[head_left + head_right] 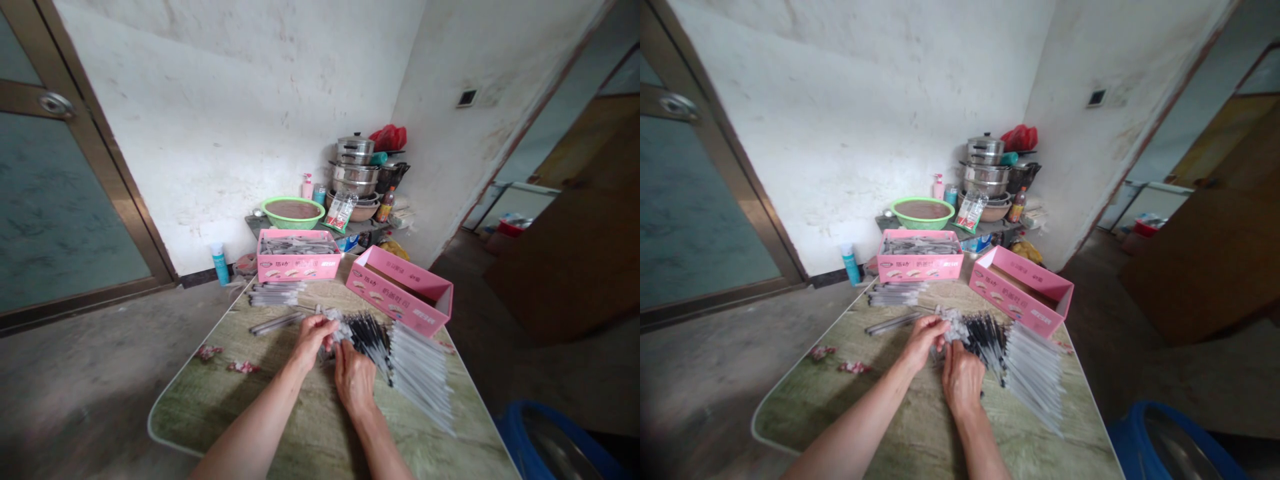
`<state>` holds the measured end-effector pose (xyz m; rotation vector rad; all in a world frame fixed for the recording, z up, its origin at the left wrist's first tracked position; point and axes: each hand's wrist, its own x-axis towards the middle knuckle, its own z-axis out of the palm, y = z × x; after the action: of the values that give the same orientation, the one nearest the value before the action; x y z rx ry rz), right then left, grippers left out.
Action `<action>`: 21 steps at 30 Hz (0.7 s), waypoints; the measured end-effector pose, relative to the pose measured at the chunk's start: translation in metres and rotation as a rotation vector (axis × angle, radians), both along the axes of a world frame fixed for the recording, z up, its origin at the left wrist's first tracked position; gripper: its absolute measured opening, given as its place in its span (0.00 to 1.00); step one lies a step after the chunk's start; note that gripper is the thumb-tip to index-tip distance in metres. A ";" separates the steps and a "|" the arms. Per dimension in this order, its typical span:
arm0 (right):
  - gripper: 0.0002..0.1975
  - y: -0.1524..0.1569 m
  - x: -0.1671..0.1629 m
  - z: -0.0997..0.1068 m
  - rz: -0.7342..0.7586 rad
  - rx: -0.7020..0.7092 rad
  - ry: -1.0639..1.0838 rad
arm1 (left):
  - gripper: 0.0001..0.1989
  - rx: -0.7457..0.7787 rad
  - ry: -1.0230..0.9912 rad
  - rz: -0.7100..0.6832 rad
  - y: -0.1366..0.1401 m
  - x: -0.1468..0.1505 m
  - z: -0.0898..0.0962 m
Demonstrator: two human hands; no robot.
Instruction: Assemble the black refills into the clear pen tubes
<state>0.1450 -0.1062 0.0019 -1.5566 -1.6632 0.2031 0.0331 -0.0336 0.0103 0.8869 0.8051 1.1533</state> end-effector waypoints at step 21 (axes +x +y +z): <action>0.23 -0.003 0.013 0.013 0.479 -0.488 1.101 | 0.20 0.103 -0.056 -0.286 -0.007 -0.003 0.006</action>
<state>0.1585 -0.1092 0.0149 -0.9606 -1.0469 1.5041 0.0304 -0.0409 0.0167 1.0150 0.5550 0.9688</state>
